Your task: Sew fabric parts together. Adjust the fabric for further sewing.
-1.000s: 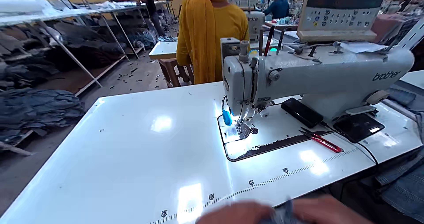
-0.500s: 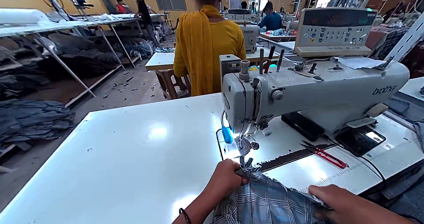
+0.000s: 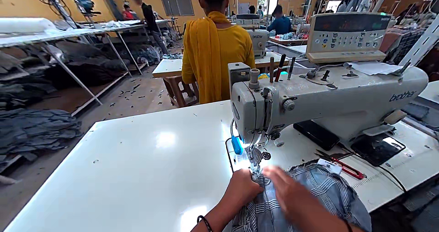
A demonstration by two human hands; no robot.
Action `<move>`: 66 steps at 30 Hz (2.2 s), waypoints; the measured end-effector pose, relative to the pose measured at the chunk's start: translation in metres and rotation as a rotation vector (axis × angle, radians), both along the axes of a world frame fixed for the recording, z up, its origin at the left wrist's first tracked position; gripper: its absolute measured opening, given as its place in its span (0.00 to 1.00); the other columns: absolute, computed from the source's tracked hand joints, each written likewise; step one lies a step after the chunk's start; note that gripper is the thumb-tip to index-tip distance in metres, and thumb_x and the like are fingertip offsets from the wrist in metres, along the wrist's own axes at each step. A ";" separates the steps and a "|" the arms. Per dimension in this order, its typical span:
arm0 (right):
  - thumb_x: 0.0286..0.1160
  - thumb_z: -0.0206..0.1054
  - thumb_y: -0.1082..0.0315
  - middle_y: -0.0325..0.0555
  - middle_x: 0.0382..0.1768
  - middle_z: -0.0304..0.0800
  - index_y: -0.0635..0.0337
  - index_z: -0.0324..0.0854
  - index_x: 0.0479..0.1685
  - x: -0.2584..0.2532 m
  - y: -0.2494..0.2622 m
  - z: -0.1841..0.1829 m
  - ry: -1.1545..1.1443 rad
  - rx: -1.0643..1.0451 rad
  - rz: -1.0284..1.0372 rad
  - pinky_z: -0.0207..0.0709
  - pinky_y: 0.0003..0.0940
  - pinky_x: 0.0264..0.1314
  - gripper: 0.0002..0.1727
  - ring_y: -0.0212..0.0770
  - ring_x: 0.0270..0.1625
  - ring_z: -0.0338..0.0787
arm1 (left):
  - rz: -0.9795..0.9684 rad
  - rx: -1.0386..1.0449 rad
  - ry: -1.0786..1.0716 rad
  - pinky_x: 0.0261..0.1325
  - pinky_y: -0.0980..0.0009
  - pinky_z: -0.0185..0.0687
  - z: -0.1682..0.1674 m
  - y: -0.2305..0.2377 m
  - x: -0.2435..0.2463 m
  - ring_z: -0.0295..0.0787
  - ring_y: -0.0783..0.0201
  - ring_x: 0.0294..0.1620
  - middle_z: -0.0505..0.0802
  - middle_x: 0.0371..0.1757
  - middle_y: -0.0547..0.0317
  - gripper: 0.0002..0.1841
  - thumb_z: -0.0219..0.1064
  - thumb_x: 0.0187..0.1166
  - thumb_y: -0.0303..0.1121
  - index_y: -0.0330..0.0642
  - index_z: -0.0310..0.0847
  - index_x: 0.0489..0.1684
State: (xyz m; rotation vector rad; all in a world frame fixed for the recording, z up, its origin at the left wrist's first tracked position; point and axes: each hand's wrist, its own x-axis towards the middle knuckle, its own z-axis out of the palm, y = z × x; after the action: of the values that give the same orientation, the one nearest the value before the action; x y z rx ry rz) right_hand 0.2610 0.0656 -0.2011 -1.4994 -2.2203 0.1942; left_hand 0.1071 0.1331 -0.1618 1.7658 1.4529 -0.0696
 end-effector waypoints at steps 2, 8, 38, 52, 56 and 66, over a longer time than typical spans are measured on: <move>0.66 0.60 0.88 0.70 0.70 0.83 0.79 0.79 0.67 -0.015 -0.019 -0.018 0.145 -0.006 0.067 0.81 0.50 0.72 0.25 0.63 0.72 0.86 | -0.005 0.026 -0.009 0.64 0.52 0.75 0.000 0.001 -0.001 0.84 0.46 0.59 0.87 0.55 0.34 0.18 0.69 0.77 0.30 0.23 0.78 0.57; 0.65 0.61 0.82 0.59 0.73 0.85 0.72 0.80 0.71 -0.012 -0.015 -0.056 -0.021 0.226 0.062 0.76 0.48 0.78 0.28 0.55 0.77 0.84 | 0.007 0.028 0.025 0.71 0.52 0.75 -0.004 -0.004 -0.010 0.83 0.44 0.67 0.84 0.64 0.32 0.32 0.73 0.79 0.39 0.24 0.66 0.72; 0.67 0.61 0.81 0.57 0.72 0.86 0.72 0.83 0.66 -0.013 -0.012 -0.055 -0.090 0.278 0.056 0.78 0.48 0.75 0.24 0.54 0.76 0.84 | -0.291 1.010 -0.377 0.62 0.55 0.89 -0.075 -0.041 -0.036 0.93 0.42 0.63 0.93 0.60 0.36 0.19 0.59 0.65 0.11 0.26 0.88 0.53; 0.69 0.56 0.81 0.61 0.55 0.87 0.65 0.89 0.54 0.001 0.025 -0.017 0.106 0.018 0.043 0.84 0.42 0.61 0.19 0.57 0.58 0.89 | -0.205 1.128 -0.402 0.67 0.52 0.86 -0.090 -0.043 -0.037 0.93 0.43 0.63 0.96 0.55 0.42 0.20 0.60 0.63 0.15 0.32 0.94 0.49; 0.67 0.58 0.82 0.60 0.51 0.87 0.61 0.91 0.51 -0.001 0.031 -0.019 0.068 0.032 0.047 0.84 0.46 0.56 0.19 0.59 0.55 0.89 | -0.199 1.126 -0.395 0.67 0.52 0.86 -0.089 -0.043 -0.036 0.93 0.43 0.63 0.96 0.56 0.42 0.20 0.61 0.62 0.14 0.32 0.94 0.49; 0.69 0.58 0.77 0.54 0.50 0.85 0.43 0.92 0.62 0.003 0.033 -0.040 0.090 0.174 0.037 0.83 0.40 0.49 0.27 0.49 0.48 0.87 | -0.202 1.148 -0.402 0.66 0.52 0.87 -0.091 -0.042 -0.036 0.94 0.43 0.62 0.97 0.54 0.42 0.19 0.61 0.62 0.14 0.32 0.94 0.48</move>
State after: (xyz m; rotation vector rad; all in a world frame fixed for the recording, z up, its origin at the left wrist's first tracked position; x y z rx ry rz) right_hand 0.2637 0.0982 -0.2415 -1.3319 -2.1360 0.0764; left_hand 0.0710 0.0910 -0.2533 2.5819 1.0311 1.1522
